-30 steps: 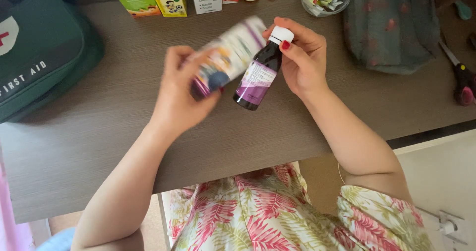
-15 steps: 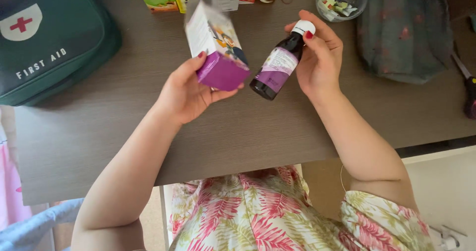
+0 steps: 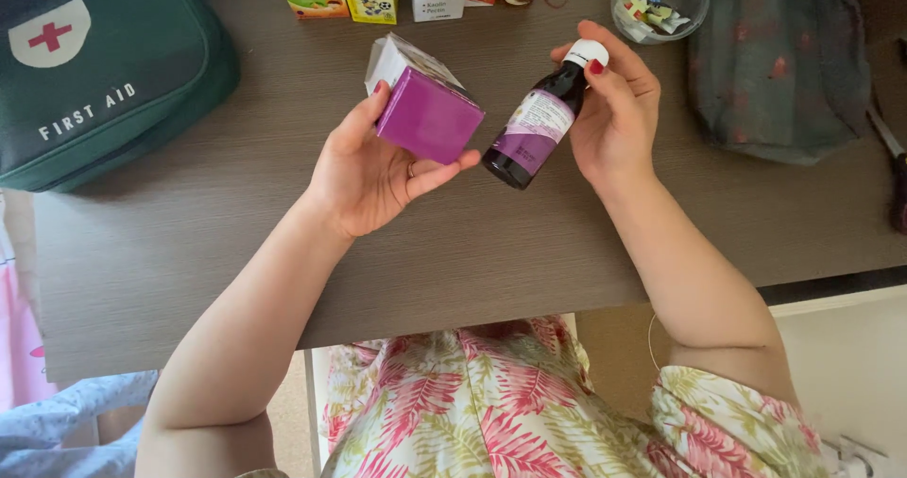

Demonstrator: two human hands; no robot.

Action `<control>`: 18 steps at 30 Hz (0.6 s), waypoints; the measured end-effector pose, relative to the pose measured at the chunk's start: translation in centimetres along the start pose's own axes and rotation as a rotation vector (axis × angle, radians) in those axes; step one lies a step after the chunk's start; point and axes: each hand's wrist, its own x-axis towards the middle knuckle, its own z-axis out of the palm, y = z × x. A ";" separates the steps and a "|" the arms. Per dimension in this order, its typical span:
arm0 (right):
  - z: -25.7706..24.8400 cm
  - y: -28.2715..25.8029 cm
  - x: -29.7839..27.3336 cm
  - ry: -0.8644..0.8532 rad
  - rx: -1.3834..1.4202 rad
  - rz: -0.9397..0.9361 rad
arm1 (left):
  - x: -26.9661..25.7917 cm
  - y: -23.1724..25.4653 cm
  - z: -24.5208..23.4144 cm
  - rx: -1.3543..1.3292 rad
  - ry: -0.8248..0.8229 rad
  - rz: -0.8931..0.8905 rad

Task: The recorder unboxes several bottles of liquid medication and places them on a surface.

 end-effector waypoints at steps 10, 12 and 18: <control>0.0 0.0 -0.1 -0.043 -0.200 0.018 | 0.0 -0.1 -0.5 0.417 0.166 -0.300; 0.2 0.0 -0.2 -0.078 -0.204 0.041 | 0.2 -0.3 -0.5 0.537 0.216 -0.397; 0.0 0.4 -0.2 -0.103 -0.227 0.038 | -0.2 -0.3 2.4 0.806 0.371 -0.295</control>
